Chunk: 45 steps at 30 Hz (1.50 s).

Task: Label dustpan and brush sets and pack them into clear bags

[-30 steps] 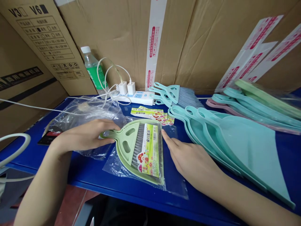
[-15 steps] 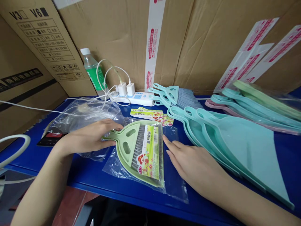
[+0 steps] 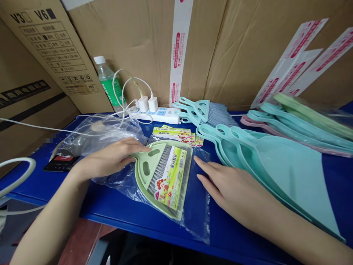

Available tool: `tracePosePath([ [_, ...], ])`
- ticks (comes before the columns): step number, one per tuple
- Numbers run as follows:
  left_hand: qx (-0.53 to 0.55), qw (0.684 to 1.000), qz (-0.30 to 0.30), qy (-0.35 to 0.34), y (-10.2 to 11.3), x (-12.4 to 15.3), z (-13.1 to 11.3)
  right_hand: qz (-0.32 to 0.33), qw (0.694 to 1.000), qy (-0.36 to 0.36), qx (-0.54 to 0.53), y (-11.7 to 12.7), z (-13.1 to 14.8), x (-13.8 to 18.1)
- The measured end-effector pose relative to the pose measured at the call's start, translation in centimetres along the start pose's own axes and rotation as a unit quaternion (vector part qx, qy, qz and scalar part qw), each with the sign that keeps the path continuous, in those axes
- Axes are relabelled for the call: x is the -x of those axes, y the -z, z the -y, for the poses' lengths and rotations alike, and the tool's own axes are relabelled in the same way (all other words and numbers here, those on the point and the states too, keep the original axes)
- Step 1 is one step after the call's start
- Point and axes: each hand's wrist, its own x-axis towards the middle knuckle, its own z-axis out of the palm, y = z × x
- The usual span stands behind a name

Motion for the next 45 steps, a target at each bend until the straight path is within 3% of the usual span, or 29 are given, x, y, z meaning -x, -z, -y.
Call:
tracePosePath([
  [13,-0.005,1.0,-0.001,0.001,0.2,-0.7,-0.3,0.067,0.99,-0.013,0.122,0.5,0.9,-0.5],
  [23,-0.116,0.99,-0.074,0.021,-0.9,-1.8,-0.5,0.077,0.988,0.018,0.131,0.8,1.2,-0.1],
  [29,-0.232,0.957,-0.1,0.141,-1.0,-2.1,-0.7,0.037,0.991,0.052,0.12,0.8,0.5,0.4],
  [32,-0.227,0.941,-0.082,0.237,-0.9,-2.2,-1.3,0.017,0.991,0.067,0.113,0.6,0.2,0.6],
  [35,-0.202,0.936,-0.052,0.285,-0.9,-2.4,-1.8,-0.003,0.991,0.078,0.112,0.5,0.1,0.7],
  [40,-0.144,0.953,-0.052,0.262,-1.4,-2.3,-1.6,-0.03,0.991,0.095,0.085,0.2,-0.1,0.9],
  [45,-0.049,0.98,-0.091,0.172,-1.9,-2.0,-0.9,-0.061,0.991,0.116,0.041,0.5,-0.3,1.1],
])
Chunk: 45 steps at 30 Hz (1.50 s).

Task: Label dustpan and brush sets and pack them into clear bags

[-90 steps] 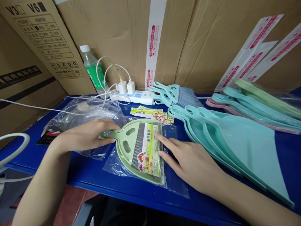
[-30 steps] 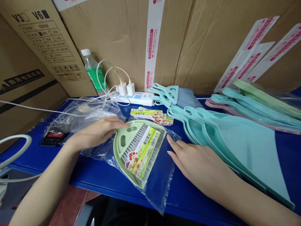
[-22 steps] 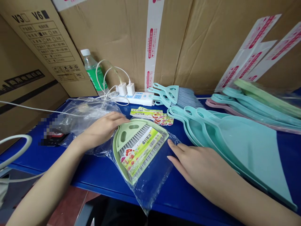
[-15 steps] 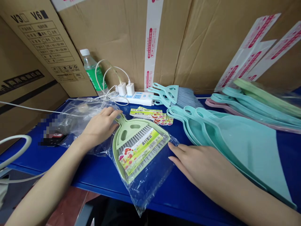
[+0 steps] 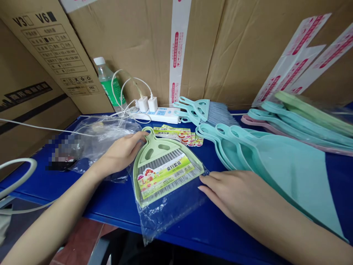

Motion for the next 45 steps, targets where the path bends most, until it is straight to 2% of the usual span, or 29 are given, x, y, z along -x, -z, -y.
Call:
tracePosePath([
  [4,0.028,0.998,-0.02,-0.059,-0.1,0.0,0.2,-0.04,0.999,0.014,-0.029,0.5,0.1,-0.2],
  [11,0.056,0.989,-0.025,-0.135,-0.6,0.2,-0.1,-0.11,0.993,0.031,0.013,0.1,0.3,-1.2],
  [20,0.04,0.973,-0.027,-0.226,1.1,0.8,-1.2,-0.111,0.992,0.057,0.025,-0.8,0.5,-1.4],
  [24,0.069,0.968,0.003,-0.241,1.4,1.1,-1.8,-0.106,0.992,0.063,0.024,-0.9,0.5,-1.5],
  [31,0.114,0.952,0.099,-0.267,0.6,1.8,-3.0,-0.103,0.992,0.066,0.017,-0.8,0.3,-1.5],
  [39,0.093,0.956,0.113,-0.254,0.1,1.9,-3.5,-0.106,0.991,0.07,0.033,-0.9,0.2,-1.5],
  [45,0.103,0.955,0.097,-0.26,0.0,1.9,-3.6,-0.106,0.991,0.066,0.04,-1.0,0.3,-1.6],
])
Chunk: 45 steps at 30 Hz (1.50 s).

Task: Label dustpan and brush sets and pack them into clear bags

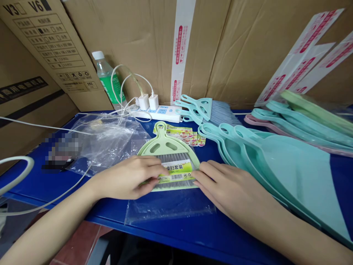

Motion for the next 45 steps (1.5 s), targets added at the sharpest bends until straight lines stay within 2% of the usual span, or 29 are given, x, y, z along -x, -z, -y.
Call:
tracePosePath([
  [13,0.045,0.999,0.005,-0.008,0.2,0.1,0.0,0.0,1.0,-0.001,-0.005,0.1,0.1,0.0],
  [29,0.023,0.999,-0.017,0.03,-0.3,0.0,-0.2,-0.033,0.998,0.017,0.046,0.0,0.6,-0.3],
  [35,-0.002,0.999,-0.034,0.024,-1.0,-0.4,-0.4,-0.035,0.999,0.014,0.04,-0.1,0.8,-0.3],
  [45,0.0,0.999,-0.045,0.01,-0.8,-0.3,-0.2,-0.042,0.998,0.011,0.033,-0.3,1.0,-0.3],
])
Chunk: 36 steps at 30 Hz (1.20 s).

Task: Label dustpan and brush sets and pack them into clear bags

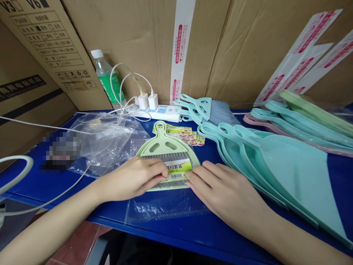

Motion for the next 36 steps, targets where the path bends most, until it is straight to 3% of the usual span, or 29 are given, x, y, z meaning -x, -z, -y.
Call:
tracePosePath([
  [9,-0.007,0.999,0.018,-0.032,-0.05,-0.01,-0.24,-0.011,1.0,0.007,0.0,0.09,0.16,-0.1],
  [36,-0.003,0.996,0.09,-0.004,0.34,0.39,-0.3,-0.015,0.998,0.009,-0.062,-0.15,-0.17,0.04],
])
